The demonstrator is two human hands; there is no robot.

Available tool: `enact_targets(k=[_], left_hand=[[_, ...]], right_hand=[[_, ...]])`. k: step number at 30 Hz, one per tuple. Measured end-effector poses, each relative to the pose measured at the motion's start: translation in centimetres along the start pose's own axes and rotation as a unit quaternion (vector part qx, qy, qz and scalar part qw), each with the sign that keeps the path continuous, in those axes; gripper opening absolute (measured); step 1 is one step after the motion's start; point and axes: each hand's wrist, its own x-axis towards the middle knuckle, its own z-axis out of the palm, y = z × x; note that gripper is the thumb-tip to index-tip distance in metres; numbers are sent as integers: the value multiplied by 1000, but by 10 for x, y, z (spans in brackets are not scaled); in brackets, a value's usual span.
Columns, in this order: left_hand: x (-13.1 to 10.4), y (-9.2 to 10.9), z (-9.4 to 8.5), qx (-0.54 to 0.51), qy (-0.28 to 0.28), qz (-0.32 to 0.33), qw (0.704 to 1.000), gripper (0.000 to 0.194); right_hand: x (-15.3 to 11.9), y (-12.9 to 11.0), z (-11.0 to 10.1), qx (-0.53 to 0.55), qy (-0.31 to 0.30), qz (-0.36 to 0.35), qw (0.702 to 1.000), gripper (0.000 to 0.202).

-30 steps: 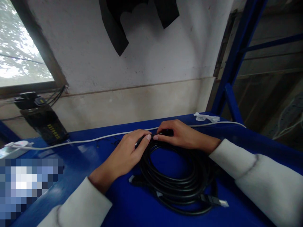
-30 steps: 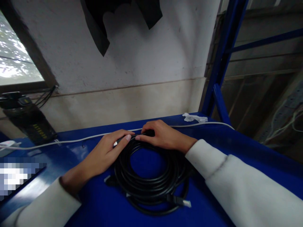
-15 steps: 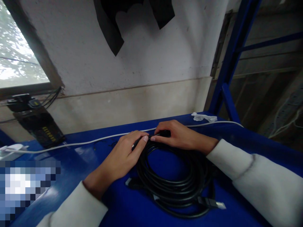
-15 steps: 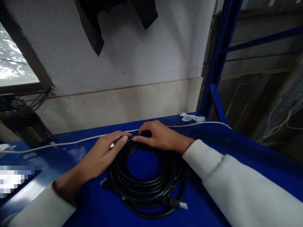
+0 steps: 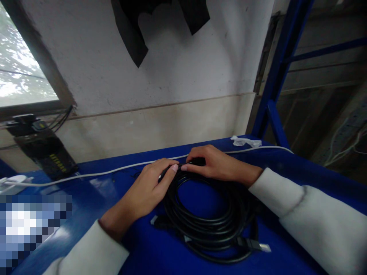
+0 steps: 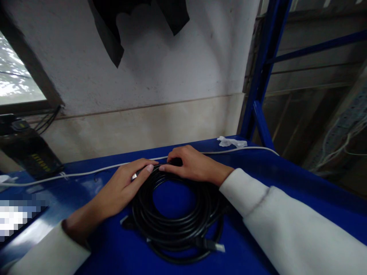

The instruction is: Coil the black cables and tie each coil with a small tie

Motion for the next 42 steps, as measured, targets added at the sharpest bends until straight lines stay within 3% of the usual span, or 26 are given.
enact_targets(k=[42], left_hand=[[0, 0, 0, 9, 3, 9, 1000, 28]], right_hand=[[0, 0, 0, -10, -4, -1, 1000, 47]])
